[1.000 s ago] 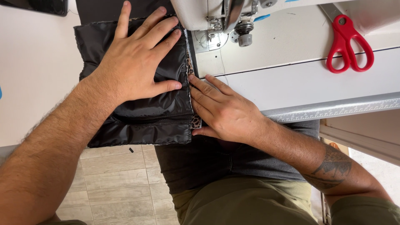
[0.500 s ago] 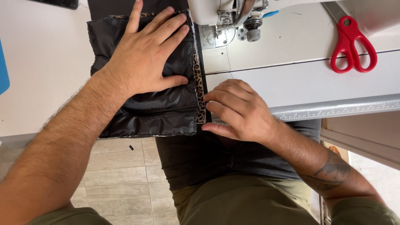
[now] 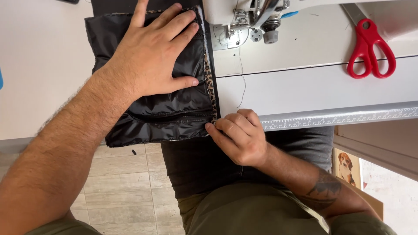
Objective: Reinforcing the edges of a leopard-print fabric bag by turning it inside out and sewing along the seams on a sewing machine.
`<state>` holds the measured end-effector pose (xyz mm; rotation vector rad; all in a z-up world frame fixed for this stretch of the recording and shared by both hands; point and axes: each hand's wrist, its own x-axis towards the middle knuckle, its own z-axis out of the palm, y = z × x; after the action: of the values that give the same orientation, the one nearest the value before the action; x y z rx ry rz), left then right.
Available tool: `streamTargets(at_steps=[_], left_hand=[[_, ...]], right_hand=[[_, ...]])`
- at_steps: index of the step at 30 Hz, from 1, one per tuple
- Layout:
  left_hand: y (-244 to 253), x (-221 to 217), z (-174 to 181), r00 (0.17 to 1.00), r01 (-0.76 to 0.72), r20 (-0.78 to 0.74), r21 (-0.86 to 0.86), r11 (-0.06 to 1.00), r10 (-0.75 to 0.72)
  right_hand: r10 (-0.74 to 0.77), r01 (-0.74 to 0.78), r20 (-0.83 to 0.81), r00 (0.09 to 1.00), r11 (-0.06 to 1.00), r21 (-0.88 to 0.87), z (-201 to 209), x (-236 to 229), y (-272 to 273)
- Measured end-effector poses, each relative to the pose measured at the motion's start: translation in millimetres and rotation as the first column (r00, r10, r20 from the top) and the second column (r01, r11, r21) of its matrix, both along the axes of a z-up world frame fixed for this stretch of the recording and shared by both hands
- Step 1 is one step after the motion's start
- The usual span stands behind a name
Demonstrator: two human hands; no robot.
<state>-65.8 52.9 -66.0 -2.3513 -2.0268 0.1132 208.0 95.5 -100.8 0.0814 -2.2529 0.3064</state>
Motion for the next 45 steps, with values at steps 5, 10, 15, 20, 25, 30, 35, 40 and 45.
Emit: streamTargets(at_steps=[5,10,15,20,25,30,35,40,45], left_hand=[[-1,1,-1,0.999,-0.009,0.039,-0.004,1.0,0.01],[-3,3,-1,0.998,-0.019,0.057,0.023,1.0,0.018],[-3,3,-1,0.999,-0.011,0.04,0.051,0.999,0.009],[-6,5,4,1.0,0.004,0.018,0.117,0.993,-0.006],[-6,5,1,1.0,-0.002,0.028,0.119,0.993,-0.002],[-4,4,-1,0.998,-0.019,0.059,0.078,0.997,0.014],[-2,5,-1,0.999,-0.025,0.046,0.054,0.998,0.023],[6,3,18,0.996,-0.043,0.077,0.041,0.998,0.04],[31,-5,36,0.968,-0.249,0.022,0.071,0.966,0.248]], right_hand=[[-0.068,0.068,-0.002,0.998,0.996,-0.059,-7,1,-7],[-0.103,0.103,-0.013,0.995,0.994,-0.041,-15,2,-9],[-0.178,0.178,-0.028,0.984,0.984,0.002,-32,6,-11],[-0.14,0.137,-0.044,0.989,0.988,-0.068,-25,6,-10],[-0.065,0.045,-0.127,0.99,0.987,-0.157,-27,8,-8],[-0.094,0.09,-0.027,0.995,0.987,-0.129,-38,19,-12],[-0.128,0.125,-0.026,0.991,0.987,-0.104,-20,3,-14],[-0.072,0.069,-0.019,0.997,0.99,-0.125,-11,-2,-8],[-0.032,0.027,-0.036,0.999,0.992,-0.126,-11,-4,-8]])
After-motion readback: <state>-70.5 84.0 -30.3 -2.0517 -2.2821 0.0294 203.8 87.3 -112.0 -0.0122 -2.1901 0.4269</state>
